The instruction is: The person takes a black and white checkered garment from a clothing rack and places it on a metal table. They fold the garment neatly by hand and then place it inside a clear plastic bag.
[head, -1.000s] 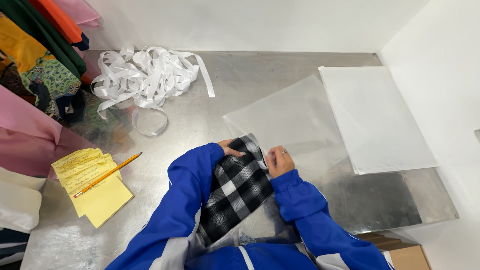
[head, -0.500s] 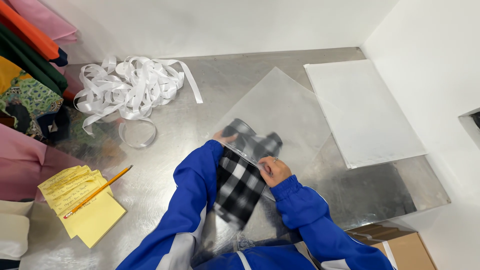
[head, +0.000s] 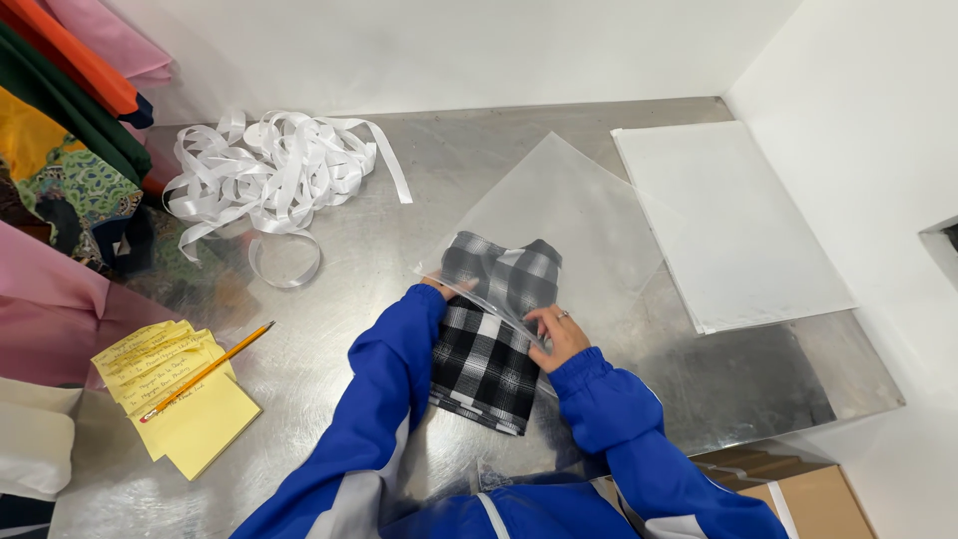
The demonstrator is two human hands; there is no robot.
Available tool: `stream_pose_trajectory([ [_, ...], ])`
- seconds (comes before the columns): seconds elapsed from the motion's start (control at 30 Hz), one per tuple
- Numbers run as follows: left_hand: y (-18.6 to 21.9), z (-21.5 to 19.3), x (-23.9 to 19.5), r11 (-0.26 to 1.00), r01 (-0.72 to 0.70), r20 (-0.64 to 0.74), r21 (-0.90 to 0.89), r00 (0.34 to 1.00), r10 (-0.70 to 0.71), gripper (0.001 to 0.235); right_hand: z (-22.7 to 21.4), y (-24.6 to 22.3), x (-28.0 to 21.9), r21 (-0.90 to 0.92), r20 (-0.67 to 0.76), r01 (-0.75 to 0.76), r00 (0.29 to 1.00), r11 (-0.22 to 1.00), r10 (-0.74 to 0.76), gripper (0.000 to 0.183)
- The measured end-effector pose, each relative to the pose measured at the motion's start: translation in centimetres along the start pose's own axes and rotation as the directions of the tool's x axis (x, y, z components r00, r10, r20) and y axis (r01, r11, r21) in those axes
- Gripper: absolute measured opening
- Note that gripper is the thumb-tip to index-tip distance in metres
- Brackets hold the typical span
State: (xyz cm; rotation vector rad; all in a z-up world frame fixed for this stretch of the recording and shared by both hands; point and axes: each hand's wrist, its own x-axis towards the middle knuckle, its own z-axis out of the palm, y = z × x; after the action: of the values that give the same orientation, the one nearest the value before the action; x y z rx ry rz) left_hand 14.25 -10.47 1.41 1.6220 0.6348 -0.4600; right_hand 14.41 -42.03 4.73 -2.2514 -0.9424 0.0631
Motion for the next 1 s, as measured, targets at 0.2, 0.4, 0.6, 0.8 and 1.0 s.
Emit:
stream_pose_trajectory([
  [0.2,-3.9,-0.9,-1.2,0.978,-0.186,0.035,0.091,0.982,0.184,0.089,-0.1,1.0,-3.5,-0.181,0.112,-0.099,0.986,0.979,0.12,0.057],
  [0.4,-4.7,3.1,-2.7,0.922,-0.176,-0.055,-0.344,0.984,0.168,0.088,0.8,4.7,-6.9,-0.321,0.025,-0.311,0.941,0.895,0.336,0.058],
  [0.6,-0.7,6.2,-6.5,0.806,-0.141,-0.176,-0.575,0.983,0.047,0.129,-1.6,2.8,-8.4,-0.149,-0.082,-0.437,0.9,0.887,0.429,0.041],
  [0.8,-6.6,7.3,3.3,0.828,-0.133,-0.298,-0.544,0.954,-0.042,0.12,-3.1,2.9,-9.0,-0.063,-0.172,-0.572,0.813,0.817,0.556,0.043],
  [1.0,-3.8,7.3,0.9,0.83,-0.177,-0.449,-0.529,0.889,-0.096,0.125,-5.1,2.6,-8.1,-0.017,-0.13,-0.721,0.689,0.693,0.713,0.04],
])
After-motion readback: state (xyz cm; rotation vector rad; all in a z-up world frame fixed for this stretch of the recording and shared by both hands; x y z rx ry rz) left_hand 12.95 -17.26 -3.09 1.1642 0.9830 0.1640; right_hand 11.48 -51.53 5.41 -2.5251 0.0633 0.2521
